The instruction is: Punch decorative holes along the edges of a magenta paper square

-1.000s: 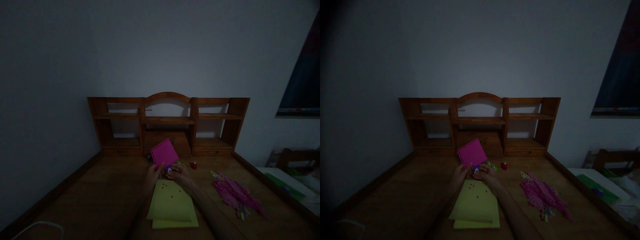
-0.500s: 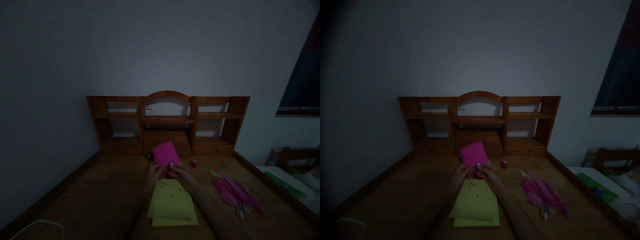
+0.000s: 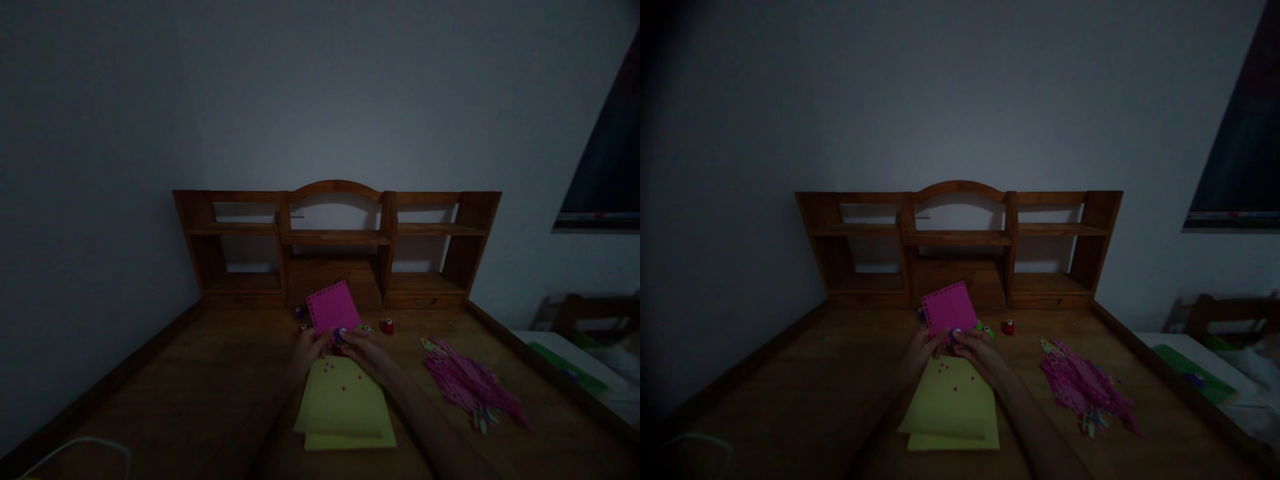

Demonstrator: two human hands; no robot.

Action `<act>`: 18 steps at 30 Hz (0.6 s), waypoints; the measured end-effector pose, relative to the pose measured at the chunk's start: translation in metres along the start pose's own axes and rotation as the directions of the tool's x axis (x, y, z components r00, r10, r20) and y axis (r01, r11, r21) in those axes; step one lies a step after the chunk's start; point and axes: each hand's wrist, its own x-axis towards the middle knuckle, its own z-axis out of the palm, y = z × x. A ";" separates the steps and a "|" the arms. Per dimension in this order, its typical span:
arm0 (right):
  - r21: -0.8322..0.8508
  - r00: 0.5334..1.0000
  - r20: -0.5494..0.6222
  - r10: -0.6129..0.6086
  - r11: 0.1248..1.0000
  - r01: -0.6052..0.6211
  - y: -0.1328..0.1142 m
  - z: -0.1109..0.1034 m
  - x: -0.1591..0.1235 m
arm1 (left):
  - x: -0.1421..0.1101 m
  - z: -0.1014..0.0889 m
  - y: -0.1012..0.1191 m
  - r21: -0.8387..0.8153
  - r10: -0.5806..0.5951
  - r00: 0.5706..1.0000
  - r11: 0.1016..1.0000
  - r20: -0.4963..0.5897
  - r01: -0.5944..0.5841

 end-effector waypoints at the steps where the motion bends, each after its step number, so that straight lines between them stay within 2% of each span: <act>1: -0.001 1.000 -0.001 0.002 1.000 -0.002 0.000 0.001 0.000 | 0.000 0.000 0.000 -0.001 -0.007 1.000 1.000 -0.006 0.007; 10: -0.006 1.000 -0.021 -0.003 1.000 0.003 0.003 0.003 -0.002 | 0.000 0.000 -0.003 -0.033 -0.039 0.999 0.999 -0.002 0.039; 18: -0.016 1.000 -0.016 -0.008 1.000 0.008 0.004 0.004 0.000 | 0.001 -0.001 -0.005 0.006 -0.025 1.000 1.000 0.019 0.025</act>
